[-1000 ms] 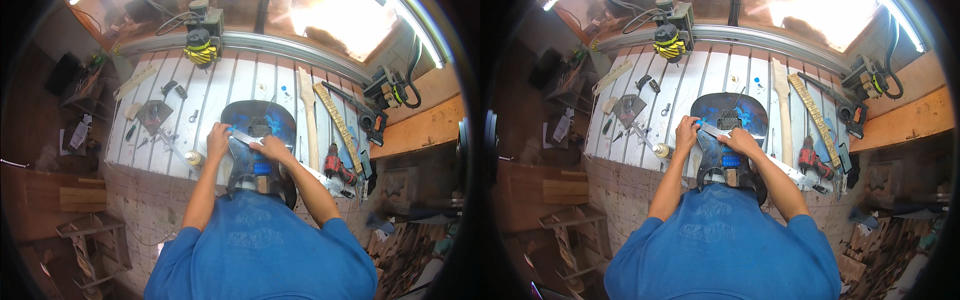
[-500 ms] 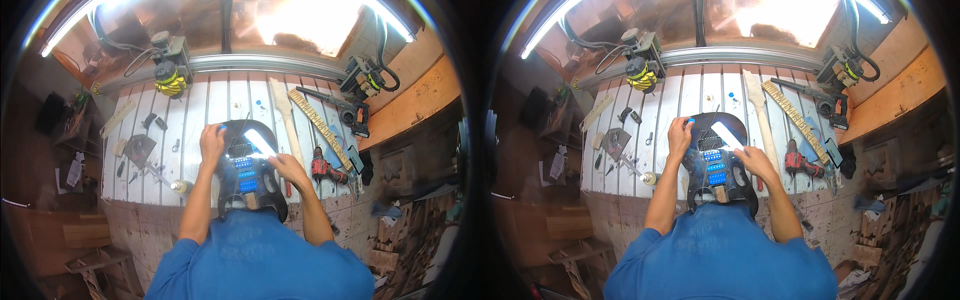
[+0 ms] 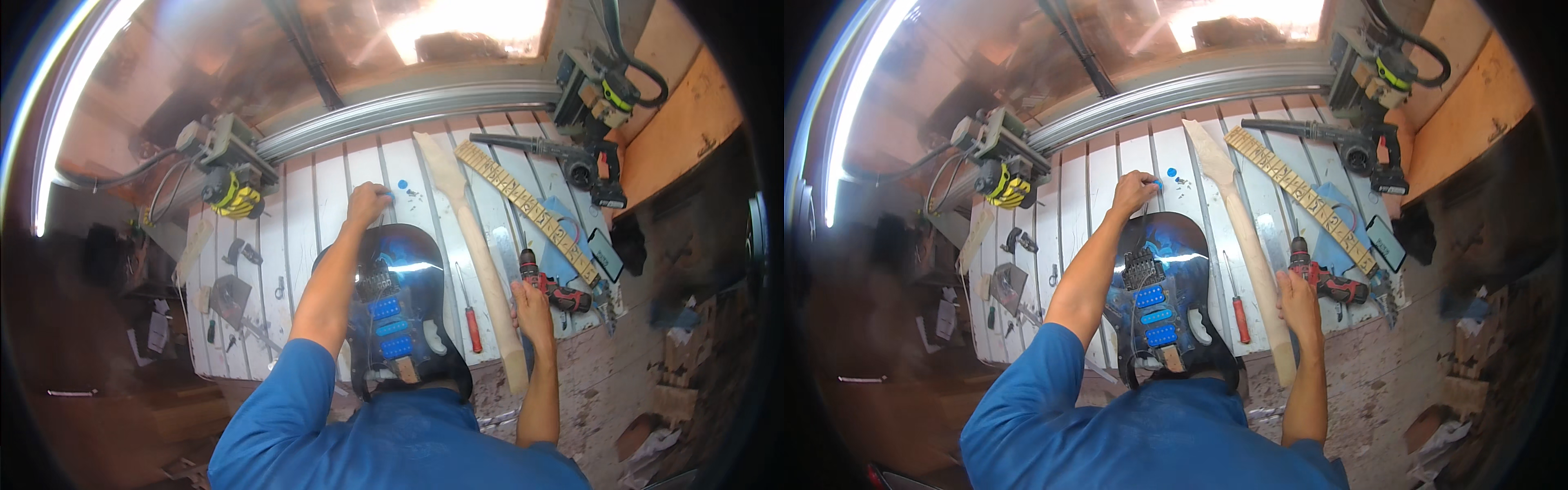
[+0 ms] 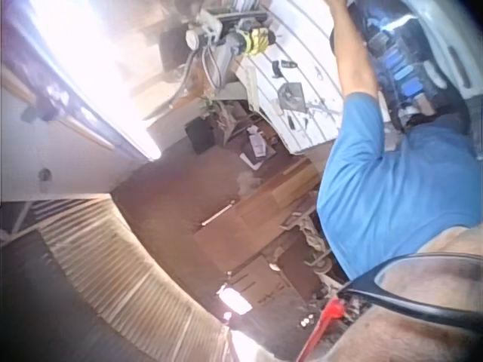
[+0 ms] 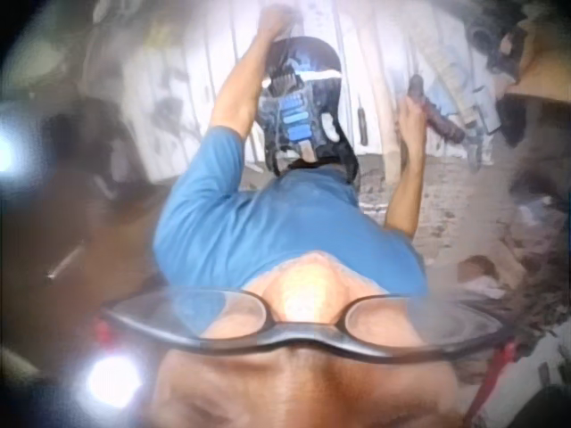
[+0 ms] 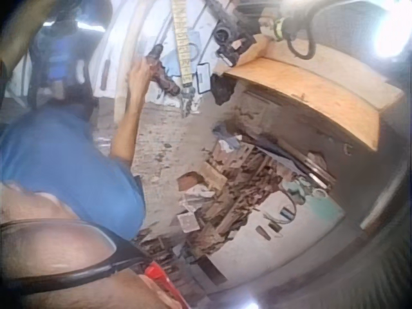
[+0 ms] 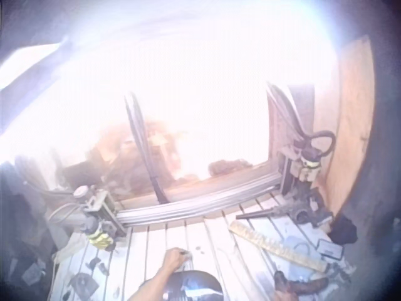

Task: The person fits electronic components into an electric guitar body and uses a metal ruler to measure the distance between components.

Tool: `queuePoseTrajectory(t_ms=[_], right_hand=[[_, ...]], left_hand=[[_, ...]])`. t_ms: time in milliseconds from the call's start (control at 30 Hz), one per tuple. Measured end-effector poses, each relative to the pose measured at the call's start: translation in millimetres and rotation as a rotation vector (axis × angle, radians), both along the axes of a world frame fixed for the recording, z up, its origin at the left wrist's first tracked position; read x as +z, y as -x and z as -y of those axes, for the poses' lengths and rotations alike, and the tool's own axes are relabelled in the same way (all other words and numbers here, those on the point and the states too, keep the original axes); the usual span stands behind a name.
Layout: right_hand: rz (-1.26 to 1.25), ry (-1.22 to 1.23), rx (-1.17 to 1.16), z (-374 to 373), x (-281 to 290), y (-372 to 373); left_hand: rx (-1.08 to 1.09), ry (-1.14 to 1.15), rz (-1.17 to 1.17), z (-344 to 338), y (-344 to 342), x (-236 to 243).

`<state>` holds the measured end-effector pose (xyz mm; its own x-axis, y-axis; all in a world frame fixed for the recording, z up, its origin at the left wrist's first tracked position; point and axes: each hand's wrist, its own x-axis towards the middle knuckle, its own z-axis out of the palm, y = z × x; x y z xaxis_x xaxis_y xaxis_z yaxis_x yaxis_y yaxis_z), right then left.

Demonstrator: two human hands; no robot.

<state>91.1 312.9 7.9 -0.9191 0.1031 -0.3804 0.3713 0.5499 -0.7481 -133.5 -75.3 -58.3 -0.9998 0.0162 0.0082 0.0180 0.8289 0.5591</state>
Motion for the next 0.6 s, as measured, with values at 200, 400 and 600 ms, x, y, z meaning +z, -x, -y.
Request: queuePoseTrajectory(t_ms=[200, 400, 600], right_hand=[[-0.156, -0.200, 0.046, 0, -25, 42], [-0.191, -0.425, 0.221, 27, -21, 110], [-0.042, -0.510, 0.211, 22, -59, 154]], left_hand=[[-0.073, -0.146, 0.153, -16, 27, -16], [0.081, -0.204, -0.183, 24, 20, -33], [0.330, -0.415, -0.249, 16, -85, 59]])
